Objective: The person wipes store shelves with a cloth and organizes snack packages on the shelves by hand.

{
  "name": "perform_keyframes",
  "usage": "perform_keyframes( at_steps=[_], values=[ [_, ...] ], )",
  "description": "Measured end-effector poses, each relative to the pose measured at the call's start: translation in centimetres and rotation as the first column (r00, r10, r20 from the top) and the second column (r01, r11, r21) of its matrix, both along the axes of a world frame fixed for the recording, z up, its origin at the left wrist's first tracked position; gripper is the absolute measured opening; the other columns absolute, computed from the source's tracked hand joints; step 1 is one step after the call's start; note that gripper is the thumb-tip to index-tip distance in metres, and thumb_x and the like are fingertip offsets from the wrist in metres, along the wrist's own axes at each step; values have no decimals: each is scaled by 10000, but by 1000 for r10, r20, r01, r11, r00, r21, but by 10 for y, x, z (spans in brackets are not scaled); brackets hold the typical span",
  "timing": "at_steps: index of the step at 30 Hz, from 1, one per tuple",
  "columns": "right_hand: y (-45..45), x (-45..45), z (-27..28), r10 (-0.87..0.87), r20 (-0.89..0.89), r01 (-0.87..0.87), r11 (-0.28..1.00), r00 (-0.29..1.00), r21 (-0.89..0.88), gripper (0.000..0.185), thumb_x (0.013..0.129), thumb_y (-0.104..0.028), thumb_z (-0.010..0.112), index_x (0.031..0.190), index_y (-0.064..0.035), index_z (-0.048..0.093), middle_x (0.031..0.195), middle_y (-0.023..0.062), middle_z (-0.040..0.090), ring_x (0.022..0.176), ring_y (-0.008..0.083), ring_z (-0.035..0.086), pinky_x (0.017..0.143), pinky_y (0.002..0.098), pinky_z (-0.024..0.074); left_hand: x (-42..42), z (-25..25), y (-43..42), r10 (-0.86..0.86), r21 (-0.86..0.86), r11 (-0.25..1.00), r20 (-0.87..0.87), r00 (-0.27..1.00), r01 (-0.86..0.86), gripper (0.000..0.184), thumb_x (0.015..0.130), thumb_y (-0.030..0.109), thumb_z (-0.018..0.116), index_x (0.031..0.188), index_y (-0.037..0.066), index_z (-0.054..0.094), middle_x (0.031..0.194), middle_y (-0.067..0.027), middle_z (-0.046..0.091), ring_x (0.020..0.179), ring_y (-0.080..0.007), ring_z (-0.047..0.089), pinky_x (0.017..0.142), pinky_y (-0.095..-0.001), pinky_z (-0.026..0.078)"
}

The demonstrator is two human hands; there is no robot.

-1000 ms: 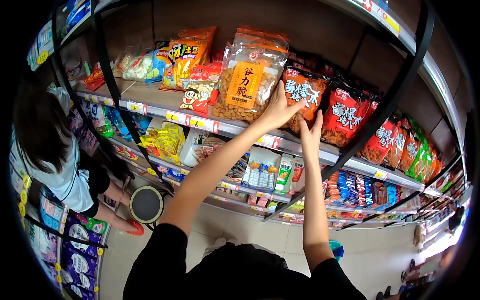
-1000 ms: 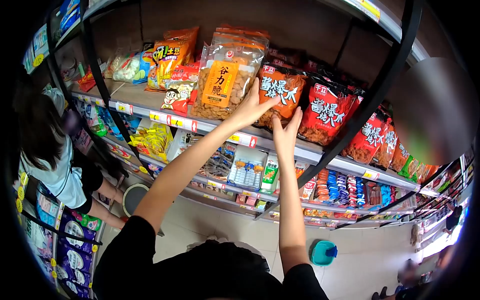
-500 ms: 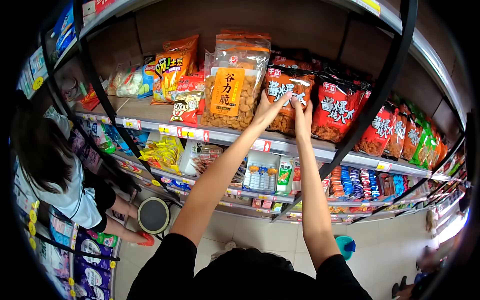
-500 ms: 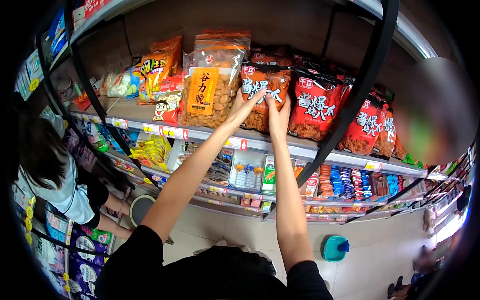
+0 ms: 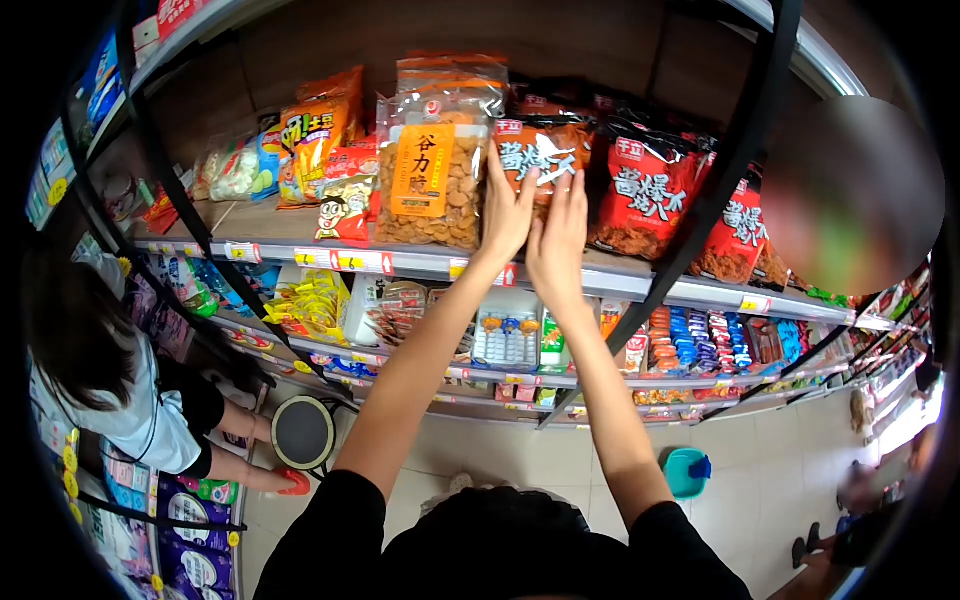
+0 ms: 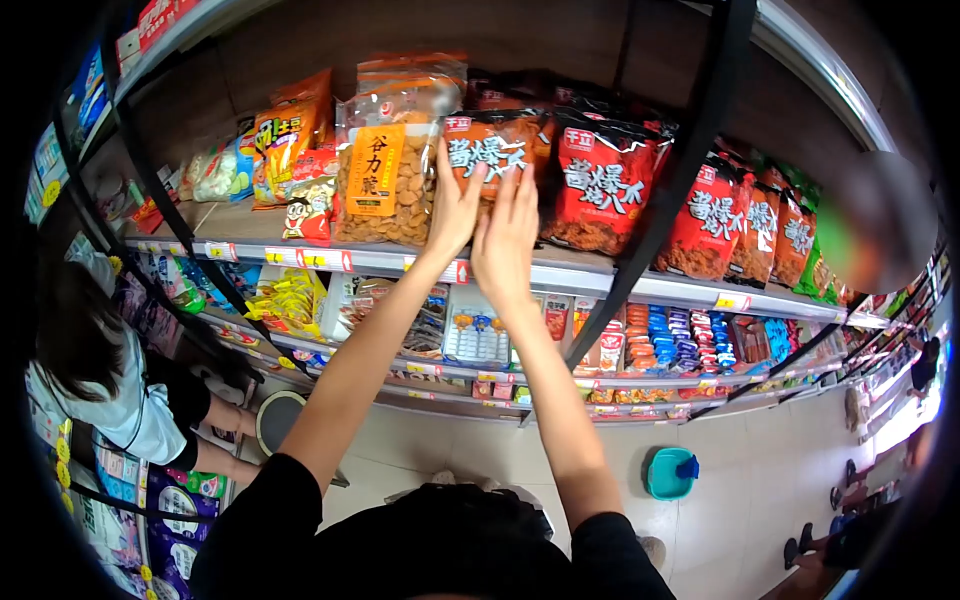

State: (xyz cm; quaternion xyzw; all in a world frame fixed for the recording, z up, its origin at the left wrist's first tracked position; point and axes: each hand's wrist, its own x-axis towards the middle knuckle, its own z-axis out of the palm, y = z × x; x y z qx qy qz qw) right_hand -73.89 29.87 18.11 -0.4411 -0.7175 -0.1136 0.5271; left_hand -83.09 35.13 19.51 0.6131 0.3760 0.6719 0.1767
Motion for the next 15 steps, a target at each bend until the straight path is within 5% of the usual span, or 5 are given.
perform_keyframes(
  at_steps=[2,6,10,12,15],
  values=[
    [-1,0,-13,-21,-62,19,999,998,-39,660,851,-99,526,1419,-29,199,1412,341,156,1279,487,236,1040,519,226,0,-8,2,95,80,993,-132,987,-85,738,918,260,534,1430,0,70,1396,-224,317,1265,-282,369,1042,-356,297],
    [-8,3,-5,-59,-67,50,991,996,-127,683,855,-141,549,1431,-60,191,1382,352,208,1229,488,306,1012,511,277,-6,4,7,-304,11,953,-3,953,304,689,933,193,506,1434,7,71,1408,-178,303,1277,-232,341,1050,-340,281],
    [-4,4,-10,-160,21,162,982,987,-94,695,855,-158,558,1433,-61,185,1345,350,279,1186,479,358,985,498,319,-4,-3,13,-147,56,986,-152,977,157,737,913,293,515,1433,20,70,1421,-266,257,1297,-375,316,1047,-418,285],
    [-2,5,-10,-192,36,194,977,981,-86,690,851,-160,562,1428,-56,198,1331,348,302,1180,468,369,979,489,332,-3,-7,5,105,-91,986,-318,942,-141,783,903,388,499,1433,21,55,1435,-286,198,1307,-438,254,1053,-474,255],
    [-4,7,-8,-163,39,167,976,986,-141,694,849,-158,566,1428,-54,198,1344,352,284,1184,478,366,983,487,335,4,-13,-2,46,-114,991,-205,978,-70,790,895,401,493,1420,-15,75,1434,-300,178,1298,-447,257,1070,-468,228]
  ],
)
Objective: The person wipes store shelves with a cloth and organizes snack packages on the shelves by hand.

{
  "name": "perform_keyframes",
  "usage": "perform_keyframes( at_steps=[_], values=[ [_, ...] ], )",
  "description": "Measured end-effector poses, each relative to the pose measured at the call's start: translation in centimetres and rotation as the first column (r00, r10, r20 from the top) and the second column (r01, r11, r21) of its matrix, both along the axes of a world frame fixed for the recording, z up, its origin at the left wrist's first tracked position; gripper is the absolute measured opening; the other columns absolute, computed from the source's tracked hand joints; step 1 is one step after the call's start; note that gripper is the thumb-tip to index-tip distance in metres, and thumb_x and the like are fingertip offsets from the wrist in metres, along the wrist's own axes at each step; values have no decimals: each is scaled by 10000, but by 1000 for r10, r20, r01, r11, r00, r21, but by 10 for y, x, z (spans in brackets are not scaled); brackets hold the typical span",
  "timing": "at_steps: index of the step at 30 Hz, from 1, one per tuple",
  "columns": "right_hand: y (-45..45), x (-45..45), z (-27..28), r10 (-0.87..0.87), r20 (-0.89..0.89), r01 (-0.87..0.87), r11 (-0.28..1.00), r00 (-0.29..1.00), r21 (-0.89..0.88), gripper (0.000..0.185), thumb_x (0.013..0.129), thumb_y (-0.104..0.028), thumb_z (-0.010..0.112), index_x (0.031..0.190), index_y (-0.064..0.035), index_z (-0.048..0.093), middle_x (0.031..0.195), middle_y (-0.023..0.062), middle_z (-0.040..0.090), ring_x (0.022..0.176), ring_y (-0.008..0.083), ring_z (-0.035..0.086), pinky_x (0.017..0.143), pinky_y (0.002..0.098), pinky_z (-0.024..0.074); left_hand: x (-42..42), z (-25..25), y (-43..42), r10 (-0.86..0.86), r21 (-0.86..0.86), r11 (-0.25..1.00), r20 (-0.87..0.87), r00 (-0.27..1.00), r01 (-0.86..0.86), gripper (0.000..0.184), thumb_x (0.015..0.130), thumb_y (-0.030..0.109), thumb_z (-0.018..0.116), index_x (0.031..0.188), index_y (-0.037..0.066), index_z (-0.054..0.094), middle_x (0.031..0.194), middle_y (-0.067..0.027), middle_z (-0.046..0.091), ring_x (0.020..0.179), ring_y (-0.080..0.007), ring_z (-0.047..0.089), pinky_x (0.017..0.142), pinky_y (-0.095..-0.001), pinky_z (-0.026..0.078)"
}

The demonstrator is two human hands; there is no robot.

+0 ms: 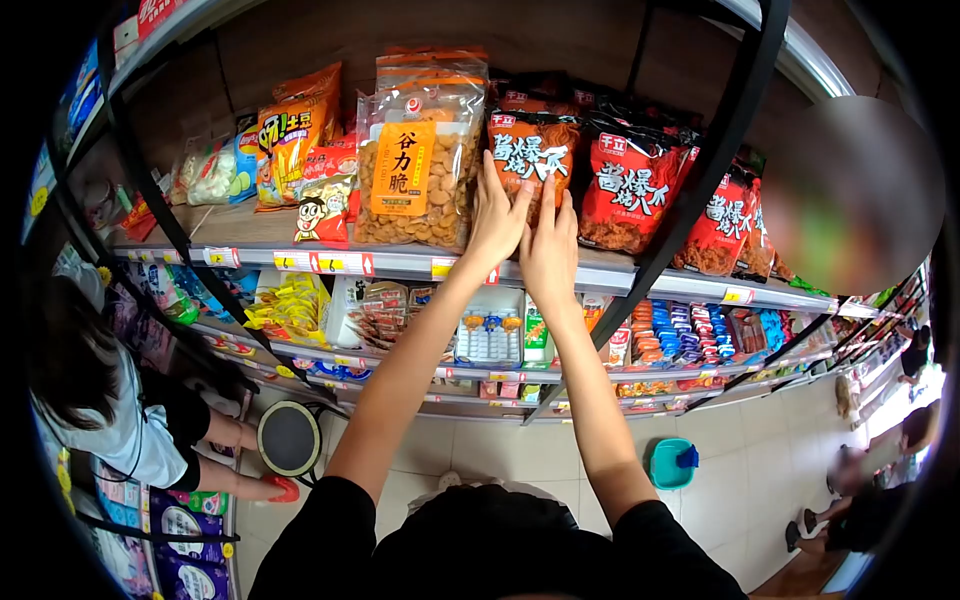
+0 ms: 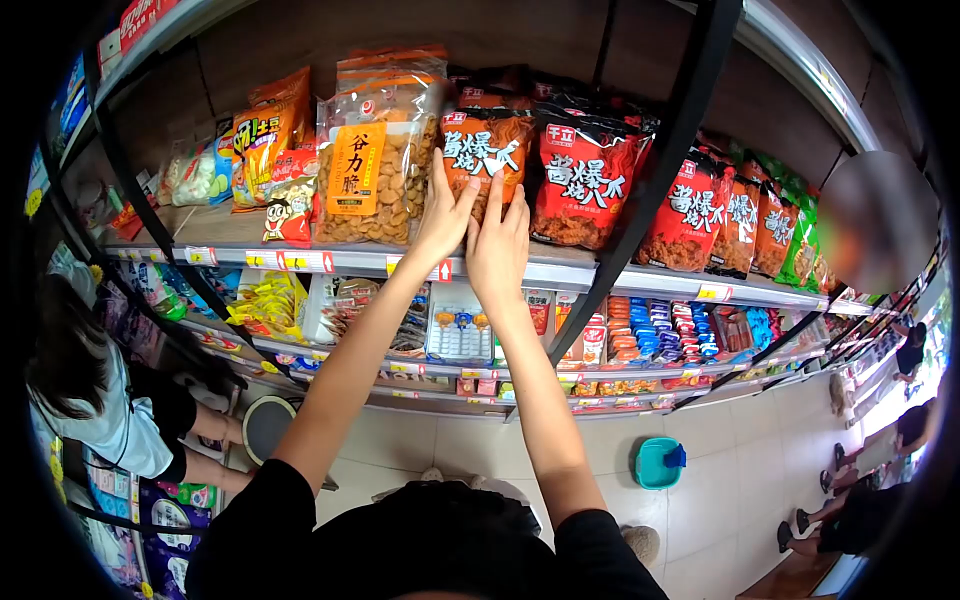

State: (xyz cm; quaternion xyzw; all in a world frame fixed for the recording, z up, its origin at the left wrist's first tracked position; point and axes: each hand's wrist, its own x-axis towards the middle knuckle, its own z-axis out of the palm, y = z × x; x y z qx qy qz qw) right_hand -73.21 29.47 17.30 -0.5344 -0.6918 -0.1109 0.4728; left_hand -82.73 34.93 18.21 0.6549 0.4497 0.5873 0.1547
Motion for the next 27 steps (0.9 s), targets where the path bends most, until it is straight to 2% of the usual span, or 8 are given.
perform_keyframes(
  at_steps=[3,5,9,15,19,23,25,27],
  values=[
    [-4,5,-3,4,31,-5,999,1000,40,695,841,-138,569,1425,-51,201,1350,357,271,1205,488,345,1003,486,318,-10,-3,15,32,15,999,-5,999,-32,755,898,392,489,1411,-27,125,1387,-320,270,1277,-441,299,1063,-445,251],
    [-15,8,-3,40,48,-44,996,998,74,681,820,-108,566,1407,-18,232,1373,334,261,1226,479,327,1030,485,288,-11,-2,19,-100,20,995,85,991,98,716,904,359,491,1397,-41,161,1292,-354,375,1192,-473,392,1004,-444,330],
    [-24,5,-26,27,135,-39,996,990,85,697,802,-169,577,1392,13,256,1429,266,225,1277,421,294,1057,476,247,-5,-9,25,0,153,988,38,999,-6,693,911,354,487,1387,-46,182,1289,-368,367,1181,-475,404,999,-432,341],
    [-42,1,-29,11,133,-22,996,991,85,638,832,-185,530,1387,0,275,1463,171,225,1349,317,217,1092,460,170,1,-1,-7,221,289,941,-130,967,-176,604,922,308,463,1405,56,203,1425,-220,243,1306,-385,244,1051,-502,204],
    [-64,16,-59,148,191,-155,988,970,23,591,798,-109,522,1346,7,335,1423,153,304,1330,293,270,1086,468,185,1,-9,-60,204,462,885,-290,935,-50,462,929,213,430,1357,71,329,1429,-149,277,1310,-337,240,1075,-476,143],
    [-93,26,-106,391,222,-387,920,893,-63,516,741,-49,530,1242,22,432,1333,168,406,1287,288,342,1068,475,229,6,-57,-122,-23,307,947,-231,973,96,326,929,168,402,1214,48,507,1337,-140,421,1253,-312,348,1054,-431,203],
    [-111,34,-128,461,202,-450,888,864,-100,465,743,-57,539,1198,12,470,1263,167,463,1243,290,393,1059,472,247,4,-98,-150,4,263,962,-295,956,77,252,909,116,460,1121,37,570,1249,-144,504,1166,-300,446,998,-404,294],
    [-128,57,-152,525,187,-508,851,830,-134,414,746,-64,548,1153,1,507,1193,165,520,1199,291,443,1050,468,266,6,-154,-173,41,163,987,-188,981,-10,184,885,59,531,1046,26,614,1067,-117,611,956,-224,583,841,-333,431]
  ],
)
